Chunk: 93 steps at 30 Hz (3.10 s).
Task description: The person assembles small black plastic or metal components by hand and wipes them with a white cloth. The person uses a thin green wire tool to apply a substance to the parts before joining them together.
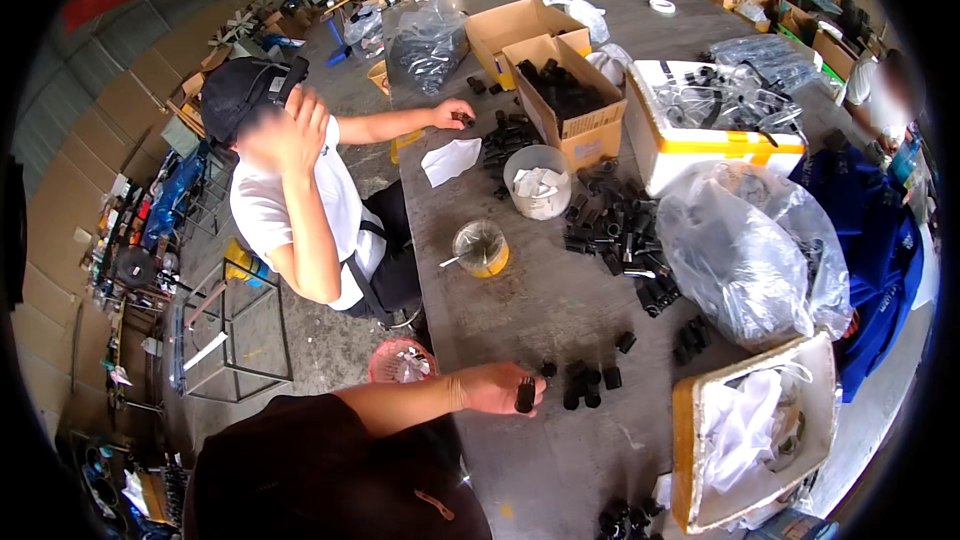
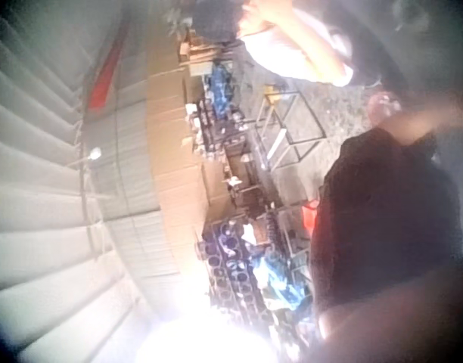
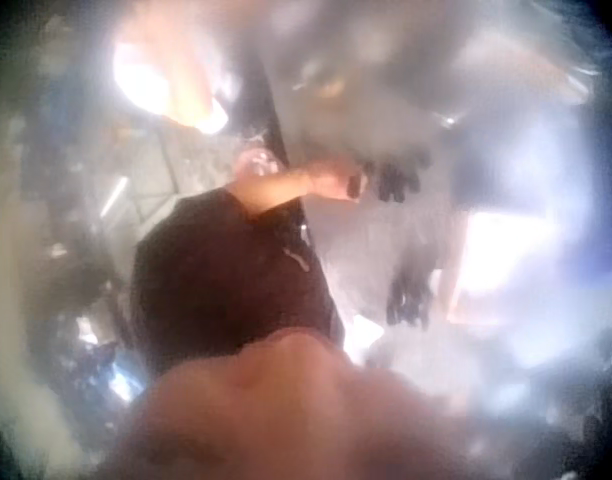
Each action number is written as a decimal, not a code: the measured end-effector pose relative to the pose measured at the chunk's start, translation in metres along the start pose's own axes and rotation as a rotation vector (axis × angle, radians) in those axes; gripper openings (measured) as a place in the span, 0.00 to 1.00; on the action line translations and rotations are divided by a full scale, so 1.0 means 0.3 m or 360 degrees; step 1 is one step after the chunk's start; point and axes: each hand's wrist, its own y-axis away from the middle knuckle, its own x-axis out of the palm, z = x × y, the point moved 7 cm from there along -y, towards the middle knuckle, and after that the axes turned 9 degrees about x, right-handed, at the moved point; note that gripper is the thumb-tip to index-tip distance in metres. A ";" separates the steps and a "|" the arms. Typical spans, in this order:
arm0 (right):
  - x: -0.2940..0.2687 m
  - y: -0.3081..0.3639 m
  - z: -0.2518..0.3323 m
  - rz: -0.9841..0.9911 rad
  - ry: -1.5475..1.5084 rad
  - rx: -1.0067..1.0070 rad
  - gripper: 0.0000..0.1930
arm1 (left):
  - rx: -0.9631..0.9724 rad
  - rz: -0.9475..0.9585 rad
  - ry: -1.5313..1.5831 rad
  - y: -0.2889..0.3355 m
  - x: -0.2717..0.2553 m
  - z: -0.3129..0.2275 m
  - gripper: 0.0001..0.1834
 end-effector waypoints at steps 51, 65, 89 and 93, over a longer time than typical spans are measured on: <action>-0.350 0.867 -0.541 -0.1245 0.0156 0.0405 0.18 | 0.0541 0.0343 -0.0196 -0.016 -0.009 -0.019 0.03; 0.112 0.796 0.641 -0.1378 0.0166 -0.1101 0.25 | 0.1019 0.0430 -0.1371 0.213 0.177 -0.084 0.03; 0.272 0.511 0.600 -0.0190 -0.1376 -0.0700 0.17 | 0.1212 0.0297 -0.1770 0.335 0.201 -0.039 0.09; 0.217 0.644 0.708 -0.1004 -0.0090 -0.1382 0.24 | 0.1009 0.0137 -0.1504 0.349 0.191 -0.016 0.10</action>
